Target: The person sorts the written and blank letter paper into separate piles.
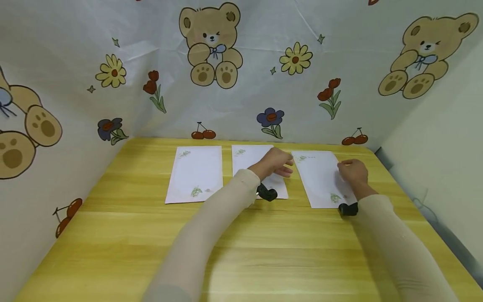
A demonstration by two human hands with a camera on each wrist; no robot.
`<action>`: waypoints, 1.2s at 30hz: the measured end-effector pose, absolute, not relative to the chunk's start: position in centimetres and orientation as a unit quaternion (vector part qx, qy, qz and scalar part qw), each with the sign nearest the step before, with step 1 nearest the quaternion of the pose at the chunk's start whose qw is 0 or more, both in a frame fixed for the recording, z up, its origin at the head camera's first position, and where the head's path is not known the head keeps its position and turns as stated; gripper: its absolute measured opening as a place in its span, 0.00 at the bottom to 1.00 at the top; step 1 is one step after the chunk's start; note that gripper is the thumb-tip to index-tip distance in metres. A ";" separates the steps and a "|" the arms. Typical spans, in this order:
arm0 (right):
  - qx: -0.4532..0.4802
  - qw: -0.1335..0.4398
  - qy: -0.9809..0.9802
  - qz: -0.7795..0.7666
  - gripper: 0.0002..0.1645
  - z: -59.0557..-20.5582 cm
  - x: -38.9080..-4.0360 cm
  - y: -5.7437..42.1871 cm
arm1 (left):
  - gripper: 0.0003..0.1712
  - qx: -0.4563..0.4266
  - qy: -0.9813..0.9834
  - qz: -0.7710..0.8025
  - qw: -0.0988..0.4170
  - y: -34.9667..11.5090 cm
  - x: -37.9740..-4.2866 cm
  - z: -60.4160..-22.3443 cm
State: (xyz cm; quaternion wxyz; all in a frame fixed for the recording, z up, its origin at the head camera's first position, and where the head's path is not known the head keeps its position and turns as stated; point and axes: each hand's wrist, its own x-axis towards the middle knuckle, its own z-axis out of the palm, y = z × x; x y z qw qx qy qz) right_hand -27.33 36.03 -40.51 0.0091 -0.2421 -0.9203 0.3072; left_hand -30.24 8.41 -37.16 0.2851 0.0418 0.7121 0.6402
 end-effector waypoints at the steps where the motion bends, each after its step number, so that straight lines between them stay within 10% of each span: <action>1: -0.232 0.009 -0.920 0.316 0.34 -40.4 -27.5 35.3 | 0.27 0.045 0.718 0.632 0.289 7.6 -30.5 -36.7; 15: -0.027 -0.199 -0.841 0.502 0.42 -37.0 -28.2 24.2 | 0.30 0.074 0.782 0.548 0.288 -2.1 -28.5 -33.4; 36: -0.049 -0.202 -0.843 0.496 0.40 -37.7 -28.8 21.1 | 0.38 -0.086 0.787 0.541 0.283 -6.0 -29.5 -36.6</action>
